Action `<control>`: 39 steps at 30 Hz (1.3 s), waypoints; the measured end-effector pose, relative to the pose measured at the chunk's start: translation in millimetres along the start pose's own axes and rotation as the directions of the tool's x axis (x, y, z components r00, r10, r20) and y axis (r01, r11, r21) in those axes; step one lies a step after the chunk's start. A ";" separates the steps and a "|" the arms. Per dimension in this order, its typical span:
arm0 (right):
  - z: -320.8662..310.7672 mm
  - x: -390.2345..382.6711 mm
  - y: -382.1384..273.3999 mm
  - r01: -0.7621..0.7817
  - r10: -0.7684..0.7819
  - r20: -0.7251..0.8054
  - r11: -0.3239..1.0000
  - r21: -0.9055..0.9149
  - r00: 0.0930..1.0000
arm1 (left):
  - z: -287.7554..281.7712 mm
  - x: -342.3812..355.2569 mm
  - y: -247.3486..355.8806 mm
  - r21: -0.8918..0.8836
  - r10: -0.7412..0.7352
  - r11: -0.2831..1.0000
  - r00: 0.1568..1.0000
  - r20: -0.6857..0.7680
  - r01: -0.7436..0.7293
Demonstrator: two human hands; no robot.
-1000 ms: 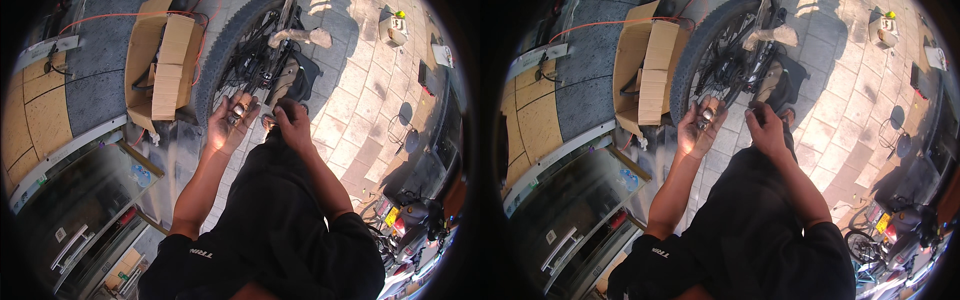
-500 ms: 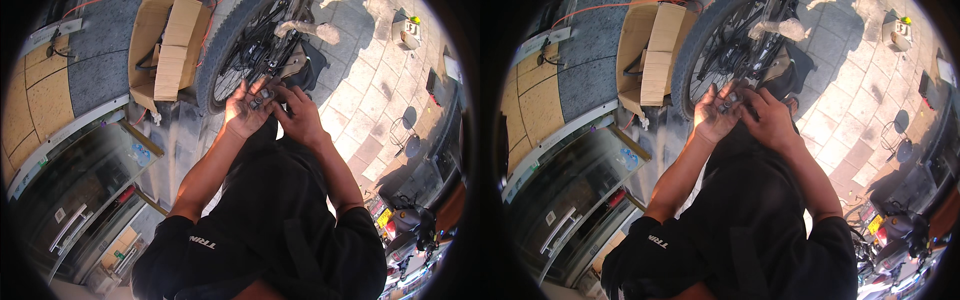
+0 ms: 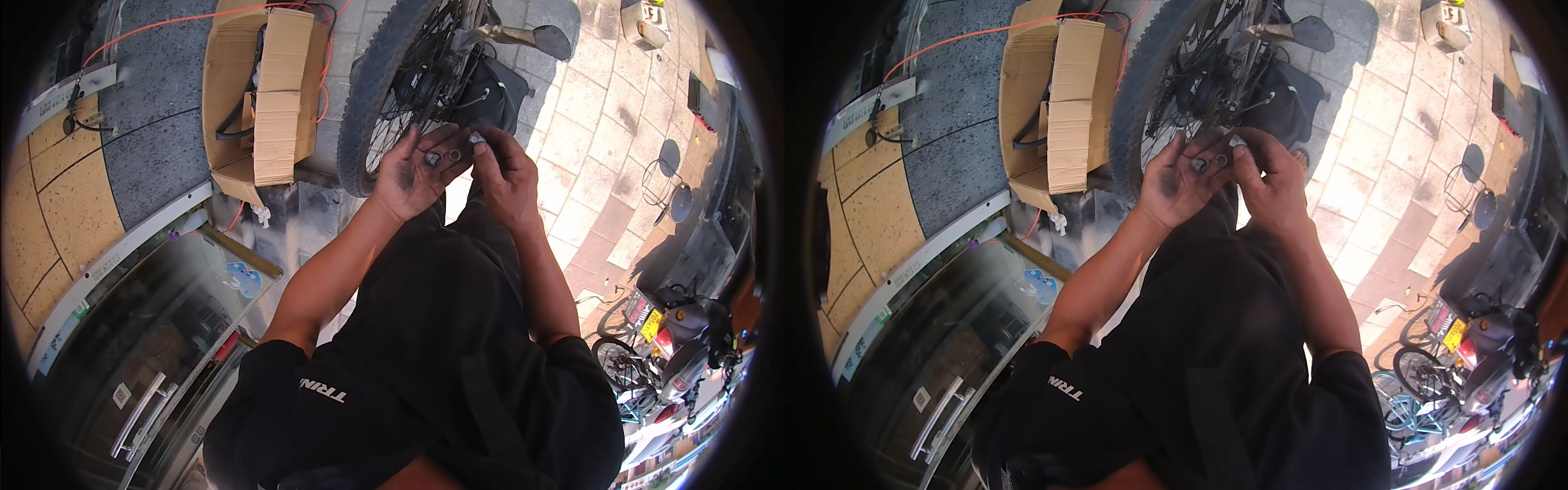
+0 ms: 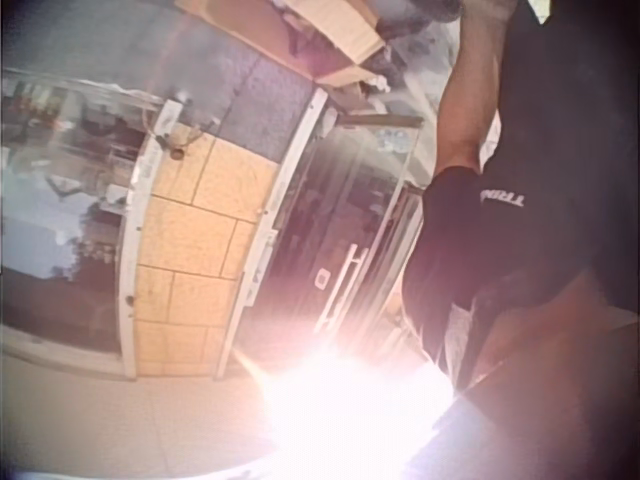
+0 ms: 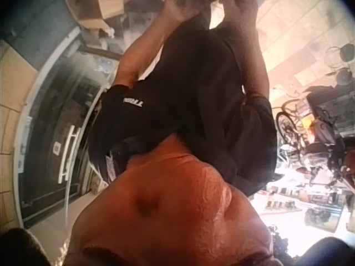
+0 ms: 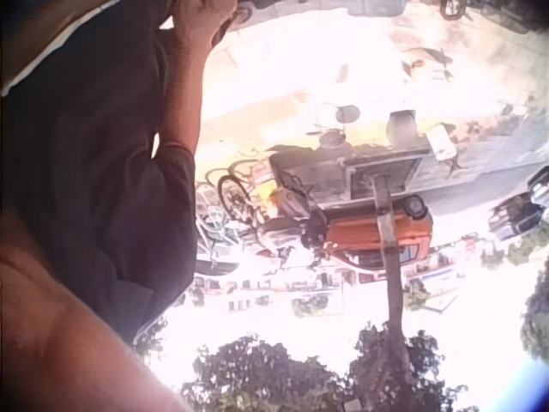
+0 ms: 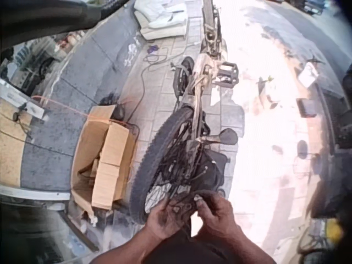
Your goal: The person works on a bicycle's rear wheel, adjusting the chain and derailleur, then removes the wheel to inspect the tire and rim. They reattach the wheel and continue adjusting the chain and derailleur.
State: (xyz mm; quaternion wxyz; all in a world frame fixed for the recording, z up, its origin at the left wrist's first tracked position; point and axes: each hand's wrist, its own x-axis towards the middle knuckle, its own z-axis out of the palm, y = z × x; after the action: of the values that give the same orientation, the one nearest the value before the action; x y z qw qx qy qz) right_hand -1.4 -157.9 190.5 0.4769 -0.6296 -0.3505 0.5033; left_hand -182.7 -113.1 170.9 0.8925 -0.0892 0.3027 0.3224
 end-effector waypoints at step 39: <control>-41.0 -22.0 40.0 -0.349 0.288 0.258 0.907 0.235 0.922 | -18.1 4.2 -20.4 0.183 -0.069 0.982 0.987 0.144 0.042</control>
State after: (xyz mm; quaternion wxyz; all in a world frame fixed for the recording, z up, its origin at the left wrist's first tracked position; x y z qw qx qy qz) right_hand 31.3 -200.3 160.5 0.4298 -0.5469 -0.2189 0.6843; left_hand -176.1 -133.2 153.1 0.9257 0.0075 0.2601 0.2744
